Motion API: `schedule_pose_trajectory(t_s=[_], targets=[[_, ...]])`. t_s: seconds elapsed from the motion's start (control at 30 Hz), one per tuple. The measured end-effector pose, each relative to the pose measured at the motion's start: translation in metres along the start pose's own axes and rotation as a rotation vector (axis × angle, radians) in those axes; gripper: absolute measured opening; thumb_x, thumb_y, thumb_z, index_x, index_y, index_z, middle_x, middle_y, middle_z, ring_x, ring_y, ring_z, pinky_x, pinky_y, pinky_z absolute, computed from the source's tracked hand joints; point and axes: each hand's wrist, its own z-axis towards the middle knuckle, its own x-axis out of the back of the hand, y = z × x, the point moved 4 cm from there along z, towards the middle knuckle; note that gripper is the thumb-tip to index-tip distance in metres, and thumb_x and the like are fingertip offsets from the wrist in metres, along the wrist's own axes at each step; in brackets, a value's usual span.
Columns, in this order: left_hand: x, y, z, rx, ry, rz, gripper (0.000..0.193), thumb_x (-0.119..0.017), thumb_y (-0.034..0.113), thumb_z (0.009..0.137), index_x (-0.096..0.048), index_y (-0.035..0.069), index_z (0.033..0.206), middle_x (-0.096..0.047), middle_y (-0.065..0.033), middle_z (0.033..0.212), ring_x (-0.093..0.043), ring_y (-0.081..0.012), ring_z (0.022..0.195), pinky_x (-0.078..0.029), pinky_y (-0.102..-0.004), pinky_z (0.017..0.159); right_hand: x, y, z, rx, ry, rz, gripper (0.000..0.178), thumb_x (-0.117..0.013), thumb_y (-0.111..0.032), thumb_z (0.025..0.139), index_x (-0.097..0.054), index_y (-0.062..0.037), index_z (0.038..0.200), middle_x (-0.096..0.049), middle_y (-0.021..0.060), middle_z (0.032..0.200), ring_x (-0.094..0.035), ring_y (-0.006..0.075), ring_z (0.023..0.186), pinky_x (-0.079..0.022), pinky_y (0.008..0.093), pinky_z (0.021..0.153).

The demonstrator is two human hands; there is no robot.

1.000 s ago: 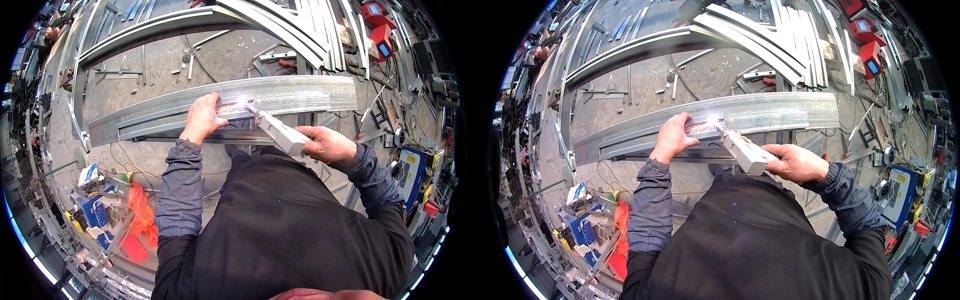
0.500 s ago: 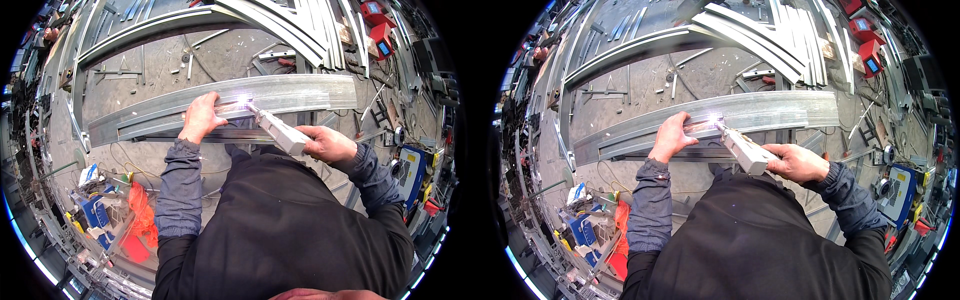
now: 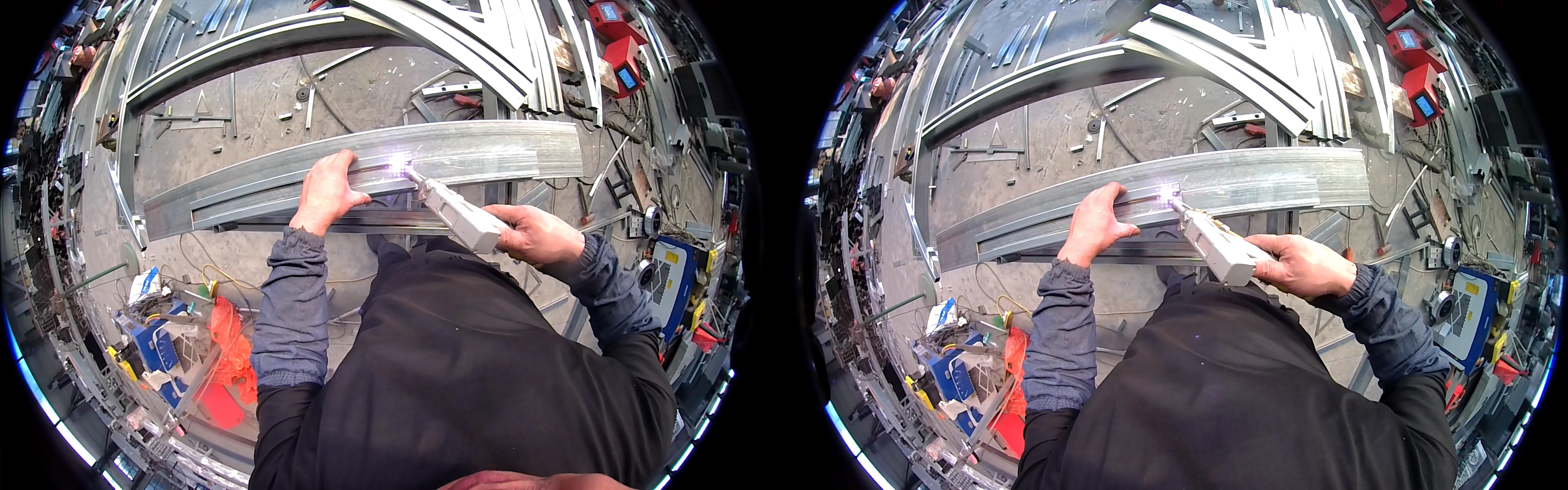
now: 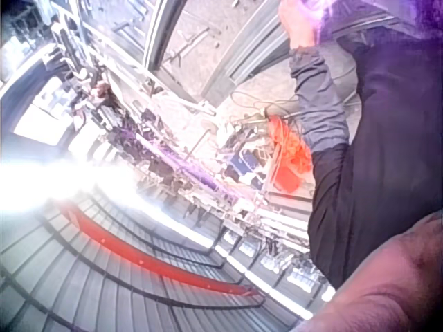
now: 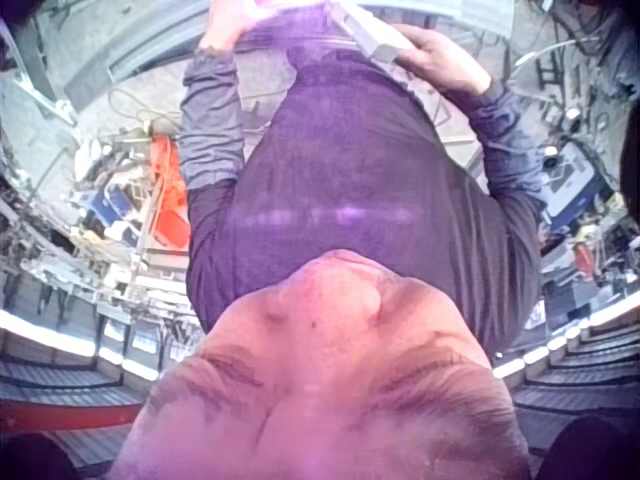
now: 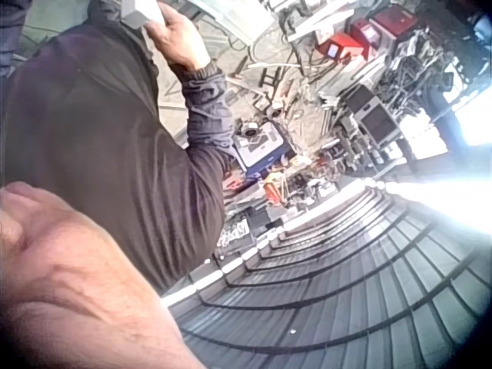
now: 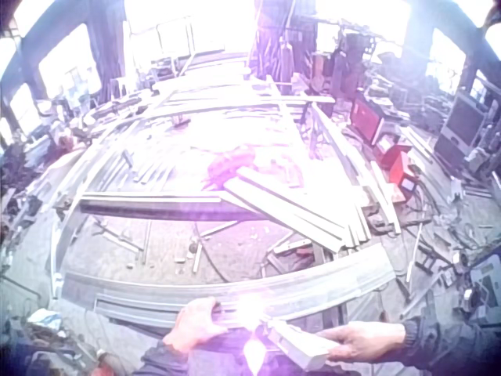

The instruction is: The person welds two aluminum profiles together using a handheld welding torch. They align the pieces, apply welds along the seam, and reposition the assembly to complete the joint.

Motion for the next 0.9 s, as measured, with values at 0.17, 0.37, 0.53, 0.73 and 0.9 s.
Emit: schedule_pose_trajectory(t_s=[0.17, 0.37, 0.53, 0.73, 0.9], targets=[[0.000, 0.003, -0.003, -0.015, 0.039, -0.016, 0.073, -0.102, 0.024, 0.066, -0.068, 0.004, 0.127, -0.075, -0.0182, 0.125, -0.069, -0.0404, 0.124, -0.055, -0.0493, 0.107, 0.000, 0.001, 0.000, -0.004, -0.002, 0.010, 0.053, -0.073, -0.039, 0.112, -0.064, -0.0098, 0.155, -0.069, -0.0028, 0.091, -0.057, 0.0057, 0.075, -0.049, 0.0258, 0.068], [-0.001, 0.003, -0.005, -0.024, 0.054, -0.017, 0.074, -0.102, 0.023, 0.065, -0.068, 0.005, 0.129, -0.075, -0.0171, 0.125, -0.068, -0.0398, 0.123, -0.054, -0.0488, 0.108, -0.001, -0.001, -0.001, -0.004, 0.003, 0.022, 0.054, -0.073, -0.039, 0.112, -0.063, -0.0087, 0.156, -0.070, -0.0023, 0.092, -0.057, 0.0058, 0.075, -0.049, 0.0259, 0.068], [-0.004, -0.001, -0.007, -0.053, 0.089, -0.019, 0.077, -0.100, 0.024, 0.067, -0.069, 0.006, 0.134, -0.070, -0.0139, 0.134, -0.066, -0.0375, 0.129, -0.055, -0.0471, 0.111, 0.000, 0.003, 0.000, 0.010, 0.004, 0.004, 0.052, -0.073, -0.036, 0.112, -0.063, -0.0097, 0.156, -0.071, -0.0020, 0.093, -0.058, 0.0059, 0.076, -0.050, 0.0260, 0.068], [-0.003, 0.002, -0.013, -0.080, 0.149, 0.035, 0.076, -0.100, 0.024, 0.065, -0.071, 0.006, 0.133, -0.068, -0.0107, 0.133, -0.063, -0.0352, 0.129, -0.053, -0.0466, 0.112, -0.002, -0.001, 0.000, 0.008, -0.016, 0.042, 0.050, -0.071, -0.030, 0.112, -0.062, -0.0109, 0.157, -0.067, -0.0039, 0.090, -0.055, 0.0050, 0.073, -0.048, 0.0253, 0.066], [-0.003, 0.002, -0.014, -0.073, 0.159, 0.025, 0.076, -0.101, 0.025, 0.065, -0.072, 0.007, 0.133, -0.068, -0.0105, 0.132, -0.063, -0.0347, 0.129, -0.052, -0.0467, 0.113, -0.001, 0.016, 0.005, 0.054, -0.036, 0.118, 0.048, -0.066, -0.022, 0.111, -0.061, -0.0112, 0.158, -0.063, -0.0048, 0.086, -0.052, 0.0044, 0.069, -0.045, 0.0251, 0.062]])
